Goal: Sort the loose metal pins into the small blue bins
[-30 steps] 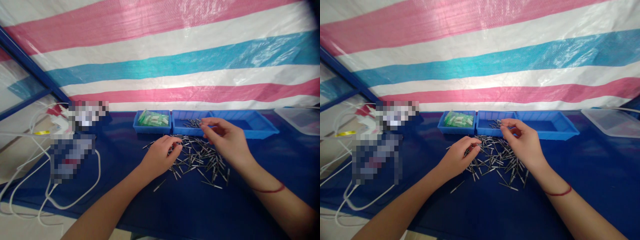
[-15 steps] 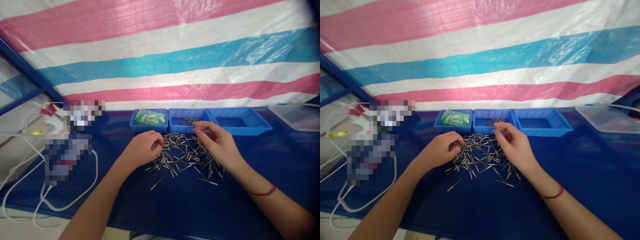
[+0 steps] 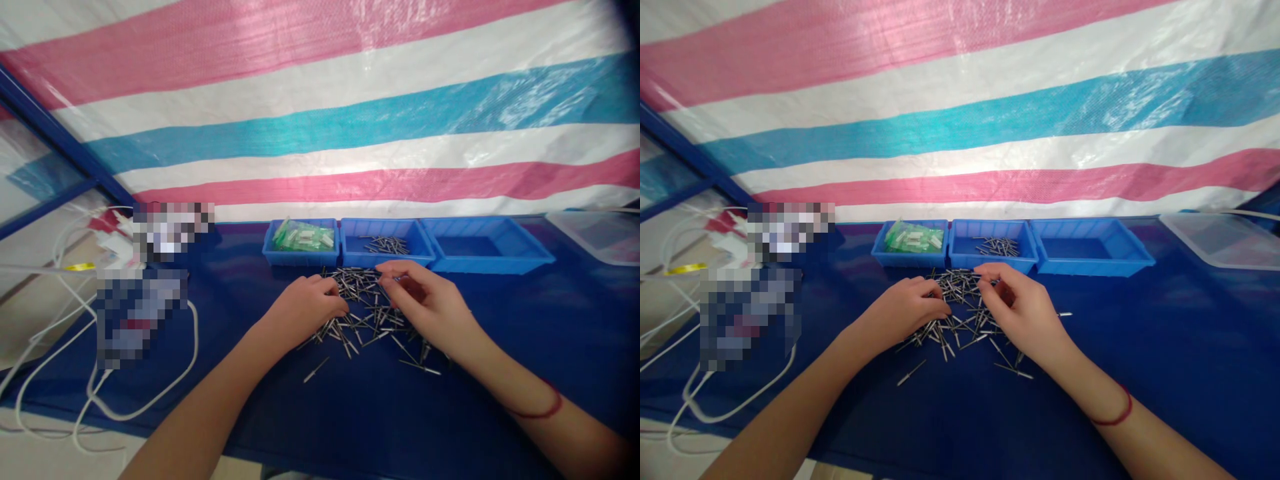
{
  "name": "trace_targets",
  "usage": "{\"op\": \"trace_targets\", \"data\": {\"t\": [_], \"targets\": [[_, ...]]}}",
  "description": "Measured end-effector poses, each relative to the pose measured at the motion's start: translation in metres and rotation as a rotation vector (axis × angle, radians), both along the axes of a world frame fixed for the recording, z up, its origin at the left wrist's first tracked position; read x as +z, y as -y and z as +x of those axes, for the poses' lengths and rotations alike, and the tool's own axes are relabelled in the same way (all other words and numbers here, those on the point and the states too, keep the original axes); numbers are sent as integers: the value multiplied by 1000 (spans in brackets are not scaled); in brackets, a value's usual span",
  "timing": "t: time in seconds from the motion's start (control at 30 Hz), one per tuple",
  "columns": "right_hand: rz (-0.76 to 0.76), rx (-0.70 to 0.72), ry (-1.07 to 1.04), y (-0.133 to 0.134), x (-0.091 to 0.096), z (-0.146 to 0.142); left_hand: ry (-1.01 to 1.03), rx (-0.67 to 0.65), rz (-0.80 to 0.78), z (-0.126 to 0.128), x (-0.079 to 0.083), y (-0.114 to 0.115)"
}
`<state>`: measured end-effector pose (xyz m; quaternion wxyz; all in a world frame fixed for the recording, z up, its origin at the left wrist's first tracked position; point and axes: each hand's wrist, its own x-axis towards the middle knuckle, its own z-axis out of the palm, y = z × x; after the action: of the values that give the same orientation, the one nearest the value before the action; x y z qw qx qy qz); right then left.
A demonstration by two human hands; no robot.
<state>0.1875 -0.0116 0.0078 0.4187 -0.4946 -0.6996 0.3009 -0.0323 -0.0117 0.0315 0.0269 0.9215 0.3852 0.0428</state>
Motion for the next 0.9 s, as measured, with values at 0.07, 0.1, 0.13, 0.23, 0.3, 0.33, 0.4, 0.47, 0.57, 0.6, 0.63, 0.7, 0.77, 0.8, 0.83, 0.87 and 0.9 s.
{"op": "trace_targets", "data": {"t": [0.07,0.1,0.13,0.23,0.3,0.33,0.4,0.47,0.57,0.6,0.63,0.7,0.77,0.8,0.83,0.87,0.9], "targets": [[2,13,13,0,-1,0,5,-2,-6,-1,0,0],[6,16,18,0,-1,0,6,-1,-11,-1,1,0],[9,18,19,0,-2,0,6,1,-16,-2,1,0],[6,21,23,0,-3,0,-1,5,-38,-2,3,1],[9,24,25,0,-3,0,-1,4,-51,-1,3,2],[14,26,28,0,-3,0,0,4,-58,-1,4,2],[21,31,43,0,-3,-1,4,3,-69,0,5,3],[17,38,64,1,-2,-2,10,5,-76,2,5,3],[13,45,82,2,-2,-2,10,14,-69,3,5,5],[14,48,82,2,-3,-3,5,19,-66,3,5,5],[17,52,80,2,-3,-3,-2,24,-63,4,4,6],[24,60,75,2,-4,-3,-13,35,-59,4,3,6],[31,70,72,2,-4,-4,1,33,-63,4,3,5],[35,77,72,2,-4,-4,27,29,-72,4,2,4],[39,88,75,2,-3,-5,66,23,-87,3,2,3],[45,105,83,3,-1,-6,120,21,-108,4,2,2],[52,127,94,4,0,-7,186,26,-135,4,2,2]]}}
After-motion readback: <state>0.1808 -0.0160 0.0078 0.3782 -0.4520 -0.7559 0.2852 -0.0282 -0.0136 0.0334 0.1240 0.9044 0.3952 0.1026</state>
